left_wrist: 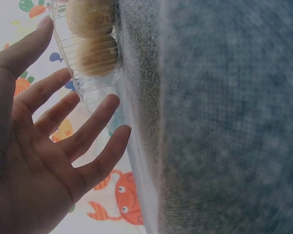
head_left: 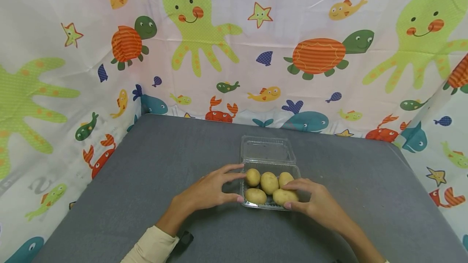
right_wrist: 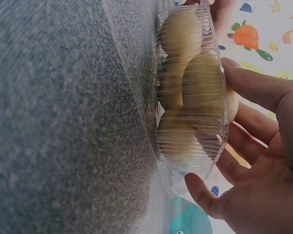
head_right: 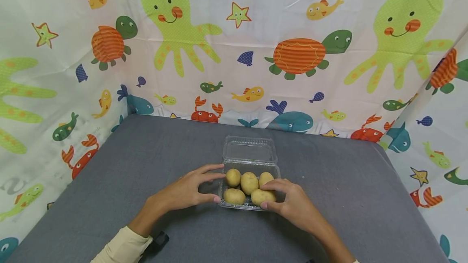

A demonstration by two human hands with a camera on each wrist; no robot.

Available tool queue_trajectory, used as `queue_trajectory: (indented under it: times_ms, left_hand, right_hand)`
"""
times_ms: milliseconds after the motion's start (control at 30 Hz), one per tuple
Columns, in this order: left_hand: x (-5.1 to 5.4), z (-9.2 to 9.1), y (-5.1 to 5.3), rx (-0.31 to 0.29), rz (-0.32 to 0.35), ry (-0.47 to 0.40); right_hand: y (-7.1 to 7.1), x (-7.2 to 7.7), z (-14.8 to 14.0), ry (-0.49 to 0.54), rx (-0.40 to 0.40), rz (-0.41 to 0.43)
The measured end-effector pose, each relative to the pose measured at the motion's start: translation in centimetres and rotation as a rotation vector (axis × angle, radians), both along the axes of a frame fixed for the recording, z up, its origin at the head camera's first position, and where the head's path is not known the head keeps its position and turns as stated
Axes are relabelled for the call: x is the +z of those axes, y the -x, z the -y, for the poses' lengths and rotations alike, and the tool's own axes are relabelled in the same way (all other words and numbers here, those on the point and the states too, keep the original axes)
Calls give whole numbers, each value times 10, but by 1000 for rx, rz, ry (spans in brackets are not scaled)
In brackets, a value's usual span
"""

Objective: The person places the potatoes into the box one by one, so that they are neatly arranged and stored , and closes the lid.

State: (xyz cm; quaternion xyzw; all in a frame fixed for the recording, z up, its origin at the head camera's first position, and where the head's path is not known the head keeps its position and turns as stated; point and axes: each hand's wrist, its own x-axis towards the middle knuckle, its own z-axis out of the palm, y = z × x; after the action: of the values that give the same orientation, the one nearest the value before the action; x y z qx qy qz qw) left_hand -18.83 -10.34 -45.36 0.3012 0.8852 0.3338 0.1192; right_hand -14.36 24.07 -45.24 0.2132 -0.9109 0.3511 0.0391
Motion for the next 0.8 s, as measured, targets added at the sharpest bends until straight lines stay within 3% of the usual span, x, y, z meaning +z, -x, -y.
queue_trajectory:
  times_ms: [800]
  left_hand:
    - [0,0,-1,-3,1,1]
  right_hand:
    - [-2,-2,-3,-6,32,36]
